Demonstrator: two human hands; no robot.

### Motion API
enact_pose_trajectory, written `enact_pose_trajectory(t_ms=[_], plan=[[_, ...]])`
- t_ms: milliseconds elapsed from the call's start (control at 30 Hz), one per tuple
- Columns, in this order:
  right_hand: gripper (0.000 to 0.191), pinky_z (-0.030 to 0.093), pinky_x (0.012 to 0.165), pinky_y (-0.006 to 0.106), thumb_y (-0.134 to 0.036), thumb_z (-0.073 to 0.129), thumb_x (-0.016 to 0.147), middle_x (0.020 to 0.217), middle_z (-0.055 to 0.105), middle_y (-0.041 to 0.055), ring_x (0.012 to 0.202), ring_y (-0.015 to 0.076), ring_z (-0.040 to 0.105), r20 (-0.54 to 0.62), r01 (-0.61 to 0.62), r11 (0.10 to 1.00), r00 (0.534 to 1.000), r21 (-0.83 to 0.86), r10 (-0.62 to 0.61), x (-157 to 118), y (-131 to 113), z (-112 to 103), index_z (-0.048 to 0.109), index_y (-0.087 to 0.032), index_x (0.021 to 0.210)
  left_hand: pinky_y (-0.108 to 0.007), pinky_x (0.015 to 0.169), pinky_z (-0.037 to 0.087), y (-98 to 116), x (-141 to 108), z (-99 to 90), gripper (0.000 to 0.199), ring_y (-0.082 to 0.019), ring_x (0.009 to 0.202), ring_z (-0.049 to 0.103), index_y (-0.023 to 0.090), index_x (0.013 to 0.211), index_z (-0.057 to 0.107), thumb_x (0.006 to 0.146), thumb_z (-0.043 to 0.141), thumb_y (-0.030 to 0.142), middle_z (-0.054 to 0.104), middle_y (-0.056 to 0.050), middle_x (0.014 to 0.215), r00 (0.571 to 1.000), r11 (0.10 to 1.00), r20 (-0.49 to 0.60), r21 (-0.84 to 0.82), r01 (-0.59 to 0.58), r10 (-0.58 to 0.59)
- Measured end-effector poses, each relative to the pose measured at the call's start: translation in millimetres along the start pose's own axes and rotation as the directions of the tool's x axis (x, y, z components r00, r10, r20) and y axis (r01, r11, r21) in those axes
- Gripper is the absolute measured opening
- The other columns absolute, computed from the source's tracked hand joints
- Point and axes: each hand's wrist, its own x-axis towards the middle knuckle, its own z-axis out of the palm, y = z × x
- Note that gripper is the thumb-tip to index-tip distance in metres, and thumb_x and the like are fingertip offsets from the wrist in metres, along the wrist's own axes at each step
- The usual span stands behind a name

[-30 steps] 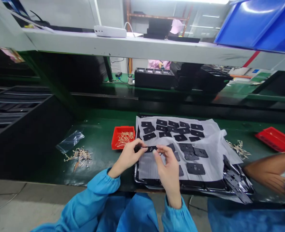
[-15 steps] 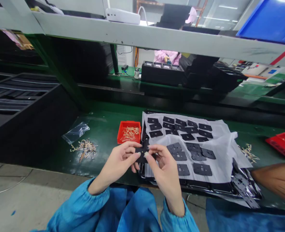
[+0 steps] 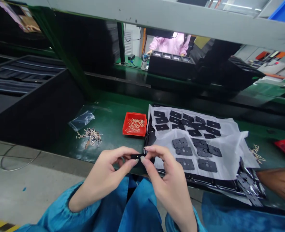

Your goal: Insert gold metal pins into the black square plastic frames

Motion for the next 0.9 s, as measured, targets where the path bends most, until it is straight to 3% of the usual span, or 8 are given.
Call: enact_pose_trajectory(t_ms=[167,367,533,633,700,767,900], plan=[[0.016,0.060,0.083,0.028,-0.028,0.069,0.096,0.096,0.075,0.0009,0.093,0.0173,0.074,0.035,0.047,0.998,0.998,-0.038,-0.046,-5.1,-6.8,-1.2,0.067,-0.028,0.112,-0.021,0.055,0.046,5.8,-9.7,-2.8,0.017,-0.012,0.064,0.064,0.024,0.106,0.077,0.095,0.065,0.019,0.072,0.002,0.077,1.000,0.999,0.009,0.024,-0.024,0.024],[0.016,0.061,0.081,0.027,-0.025,0.068,0.096,0.100,0.076,0.0012,0.093,0.0168,0.074,-0.003,0.105,0.988,0.994,-0.109,-0.106,-11.3,-14.5,1.7,0.068,-0.029,0.112,-0.022,0.056,0.048,10.7,-16.8,-3.3,0.015,-0.014,0.066,0.065,0.026,0.106,0.076,0.096,0.064,0.024,0.073,0.002,0.079,0.999,0.999,-0.003,0.018,-0.033,0.033],[0.018,0.063,0.079,0.031,-0.021,0.064,0.096,0.096,0.075,0.0019,0.090,0.0191,0.074,-0.045,0.162,0.973,0.984,-0.166,-0.172,-19.8,-25.6,11.8,0.067,-0.029,0.112,-0.023,0.054,0.051,12.0,-20.6,7.1,0.015,-0.015,0.065,0.068,0.023,0.091,0.074,0.097,0.061,0.029,0.075,0.000,0.078,0.991,0.999,-0.126,-0.012,-0.040,0.038],[0.023,0.063,0.084,0.032,-0.022,0.066,0.095,0.099,0.074,0.0023,0.093,0.0193,0.074,-0.142,0.161,0.944,0.968,-0.288,-0.208,-26.0,-26.9,21.7,0.066,-0.029,0.117,-0.022,0.056,0.051,8.9,-21.9,13.8,0.019,-0.014,0.064,0.067,0.021,0.085,0.070,0.098,0.058,0.025,0.073,0.000,0.075,0.968,0.995,-0.233,0.038,-0.092,0.098],[0.031,0.064,0.088,0.033,-0.027,0.070,0.092,0.108,0.072,0.0052,0.098,0.0208,0.075,-0.247,0.104,0.948,0.951,-0.302,-0.183,-29.7,-23.9,25.9,0.064,-0.028,0.123,-0.020,0.056,0.051,6.6,-22.1,15.5,0.017,-0.013,0.063,0.065,0.020,0.085,0.068,0.098,0.058,0.022,0.071,0.001,0.074,0.945,0.991,-0.300,0.072,-0.110,0.127],[0.035,0.066,0.085,0.032,-0.032,0.071,0.092,0.110,0.072,0.0069,0.098,0.0212,0.076,-0.311,0.025,0.981,0.946,-0.193,-0.085,-32.8,-19.3,27.2,0.063,-0.027,0.126,-0.019,0.056,0.050,5.1,-21.6,15.1,0.017,-0.011,0.062,0.063,0.020,0.084,0.066,0.098,0.057,0.021,0.068,0.002,0.072,0.932,0.990,-0.338,0.087,-0.108,0.131],[0.029,0.066,0.073,0.026,-0.034,0.069,0.095,0.103,0.077,0.0070,0.089,0.0190,0.078,-0.302,-0.054,0.999,0.952,-0.006,0.050,-38.1,-14.0,30.2,0.066,-0.026,0.122,-0.018,0.050,0.045,4.4,-21.3,12.9,0.021,-0.010,0.055,0.058,0.019,0.081,0.064,0.099,0.055,0.023,0.063,0.003,0.066,0.935,0.989,-0.329,0.105,-0.103,0.132]])
